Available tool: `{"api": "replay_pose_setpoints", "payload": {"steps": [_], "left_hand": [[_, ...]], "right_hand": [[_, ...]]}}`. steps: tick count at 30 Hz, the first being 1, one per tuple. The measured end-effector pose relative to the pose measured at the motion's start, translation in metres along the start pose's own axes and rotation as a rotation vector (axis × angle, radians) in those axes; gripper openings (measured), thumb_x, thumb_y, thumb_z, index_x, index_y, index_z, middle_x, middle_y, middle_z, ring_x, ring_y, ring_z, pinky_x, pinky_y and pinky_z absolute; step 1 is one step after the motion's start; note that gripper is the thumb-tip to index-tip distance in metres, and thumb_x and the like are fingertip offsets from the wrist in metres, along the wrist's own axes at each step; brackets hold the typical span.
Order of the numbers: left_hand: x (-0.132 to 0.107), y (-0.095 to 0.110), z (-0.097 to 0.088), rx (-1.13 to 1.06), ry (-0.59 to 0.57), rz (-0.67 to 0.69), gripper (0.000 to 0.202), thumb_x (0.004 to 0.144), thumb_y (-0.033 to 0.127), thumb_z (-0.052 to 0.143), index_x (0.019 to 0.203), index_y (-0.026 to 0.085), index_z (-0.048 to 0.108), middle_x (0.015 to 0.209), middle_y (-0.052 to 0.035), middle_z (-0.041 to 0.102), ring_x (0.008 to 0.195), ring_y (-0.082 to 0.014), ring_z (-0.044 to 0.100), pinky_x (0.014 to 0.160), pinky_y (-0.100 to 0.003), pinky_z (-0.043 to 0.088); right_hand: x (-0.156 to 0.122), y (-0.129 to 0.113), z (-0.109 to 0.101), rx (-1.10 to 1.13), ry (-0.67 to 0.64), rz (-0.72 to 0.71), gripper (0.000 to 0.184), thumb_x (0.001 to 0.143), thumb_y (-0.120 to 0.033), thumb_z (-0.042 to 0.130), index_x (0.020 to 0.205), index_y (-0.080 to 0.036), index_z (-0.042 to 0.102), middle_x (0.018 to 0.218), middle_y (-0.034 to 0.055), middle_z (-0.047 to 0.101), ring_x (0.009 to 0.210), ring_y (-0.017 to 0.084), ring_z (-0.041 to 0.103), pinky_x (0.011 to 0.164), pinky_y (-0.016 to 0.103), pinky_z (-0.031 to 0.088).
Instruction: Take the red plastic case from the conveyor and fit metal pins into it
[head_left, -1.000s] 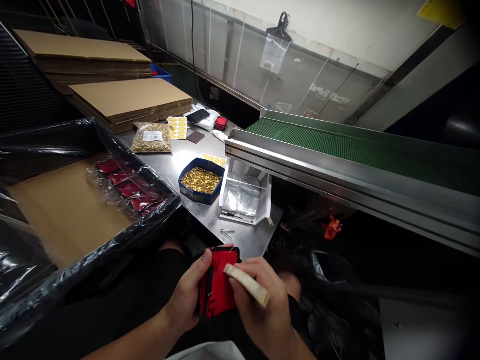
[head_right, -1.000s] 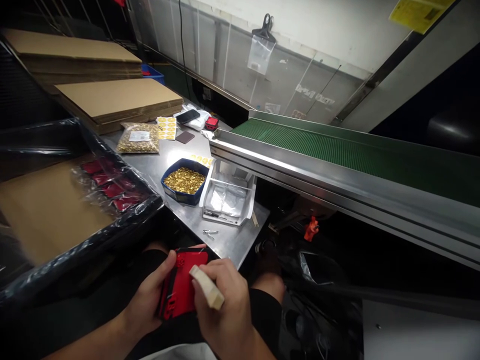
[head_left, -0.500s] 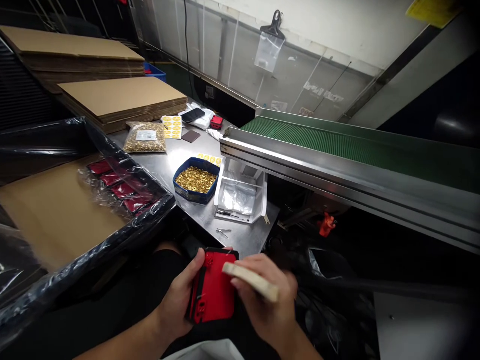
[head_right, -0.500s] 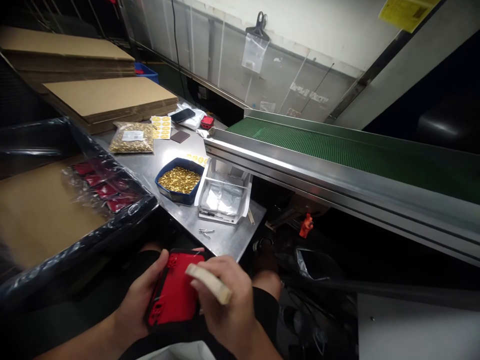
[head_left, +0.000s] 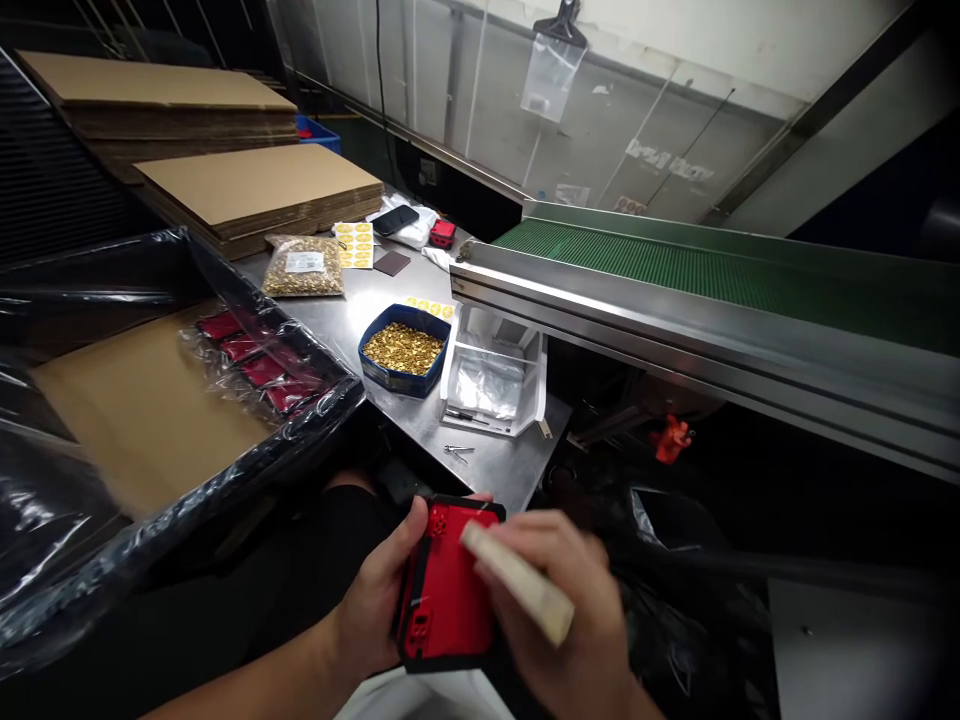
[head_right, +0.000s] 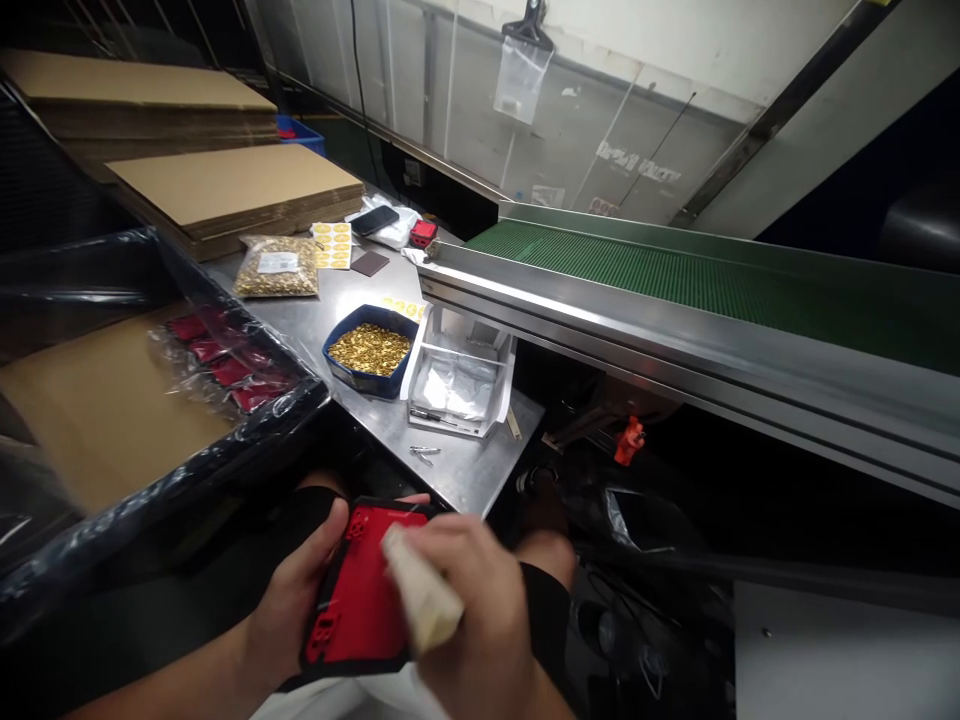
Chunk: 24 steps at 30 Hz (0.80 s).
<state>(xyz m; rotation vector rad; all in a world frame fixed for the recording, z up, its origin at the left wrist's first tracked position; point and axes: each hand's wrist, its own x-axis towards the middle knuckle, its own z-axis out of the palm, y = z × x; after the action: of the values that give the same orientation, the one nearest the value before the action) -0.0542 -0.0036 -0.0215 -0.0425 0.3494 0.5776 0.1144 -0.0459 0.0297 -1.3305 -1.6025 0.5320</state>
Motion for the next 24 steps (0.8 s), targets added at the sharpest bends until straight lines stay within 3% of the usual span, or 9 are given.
{"api": "replay_pose_setpoints", "payload": {"steps": [2,4,5,8,12,17,21,24], "left_hand": [[-0.002,0.001,0.001,0.011,-0.049,-0.018,0.057,0.094,0.056,0.052,0.132,0.014,0.059,0.105,-0.0143,0.071,0.090,-0.0252,0.069,0.084,-0.039,0.055],[-0.002,0.002,0.000,0.029,-0.089,-0.035,0.063,0.092,0.061,0.051,0.135,0.014,0.057,0.111,-0.0162,0.069,0.097,-0.0303,0.068,0.087,-0.046,0.054],[-0.002,0.002,-0.002,0.037,-0.098,-0.040,0.067,0.091,0.063,0.050,0.136,0.014,0.056,0.114,-0.0172,0.068,0.099,-0.0327,0.067,0.086,-0.049,0.054],[0.000,0.003,-0.008,0.050,-0.065,-0.035,0.073,0.091,0.067,0.044,0.131,0.008,0.057,0.116,-0.0198,0.065,0.099,-0.0341,0.065,0.084,-0.050,0.055],[0.002,0.003,-0.012,0.051,-0.012,-0.012,0.079,0.093,0.068,0.036,0.123,0.000,0.061,0.116,-0.0227,0.064,0.098,-0.0341,0.064,0.083,-0.052,0.056],[0.002,0.008,-0.009,0.031,0.032,0.033,0.075,0.095,0.065,0.036,0.116,0.000,0.066,0.113,-0.0225,0.068,0.093,-0.0333,0.069,0.079,-0.051,0.059],[0.002,0.010,-0.007,0.043,0.094,0.009,0.075,0.093,0.067,0.040,0.113,0.000,0.069,0.108,-0.0219,0.071,0.088,-0.0308,0.071,0.080,-0.046,0.059],[0.002,0.011,-0.009,0.125,0.092,-0.008,0.079,0.087,0.071,0.047,0.113,-0.001,0.069,0.095,-0.0224,0.073,0.087,-0.0301,0.071,0.084,-0.041,0.057]], "right_hand": [[0.004,0.017,-0.007,-0.052,0.243,0.217,0.017,0.084,-0.024,0.070,0.100,-0.021,0.068,0.095,0.0069,0.069,0.084,0.021,0.068,0.072,0.031,0.056],[0.005,0.048,-0.010,-0.063,0.426,0.459,0.032,0.083,-0.038,0.071,0.107,-0.019,0.064,0.093,0.0077,0.070,0.077,0.022,0.068,0.065,0.031,0.056],[0.004,0.067,-0.009,-0.064,0.439,0.550,0.043,0.083,-0.045,0.069,0.116,-0.018,0.060,0.094,0.0081,0.070,0.074,0.022,0.067,0.063,0.031,0.055],[0.000,0.128,0.009,-0.125,0.241,0.642,0.056,0.084,-0.050,0.063,0.126,-0.016,0.049,0.104,0.0114,0.070,0.086,0.024,0.069,0.072,0.034,0.057],[-0.005,0.177,0.040,-0.231,0.083,0.667,0.047,0.082,-0.046,0.062,0.117,-0.015,0.059,0.100,0.0126,0.070,0.093,0.030,0.067,0.081,0.041,0.054],[-0.003,0.184,0.051,-0.382,0.097,0.670,0.054,0.083,-0.051,0.058,0.124,-0.016,0.058,0.127,0.0182,0.052,0.103,0.035,0.061,0.086,0.047,0.047],[0.004,0.171,0.050,-0.292,0.097,0.587,0.045,0.087,-0.053,0.054,0.110,-0.015,0.065,0.111,0.0130,0.057,0.087,0.026,0.061,0.081,0.043,0.049],[0.011,0.145,0.051,-0.153,0.110,0.529,0.041,0.092,-0.053,0.048,0.100,-0.016,0.066,0.098,0.0089,0.062,0.082,0.021,0.061,0.080,0.037,0.051]]}}
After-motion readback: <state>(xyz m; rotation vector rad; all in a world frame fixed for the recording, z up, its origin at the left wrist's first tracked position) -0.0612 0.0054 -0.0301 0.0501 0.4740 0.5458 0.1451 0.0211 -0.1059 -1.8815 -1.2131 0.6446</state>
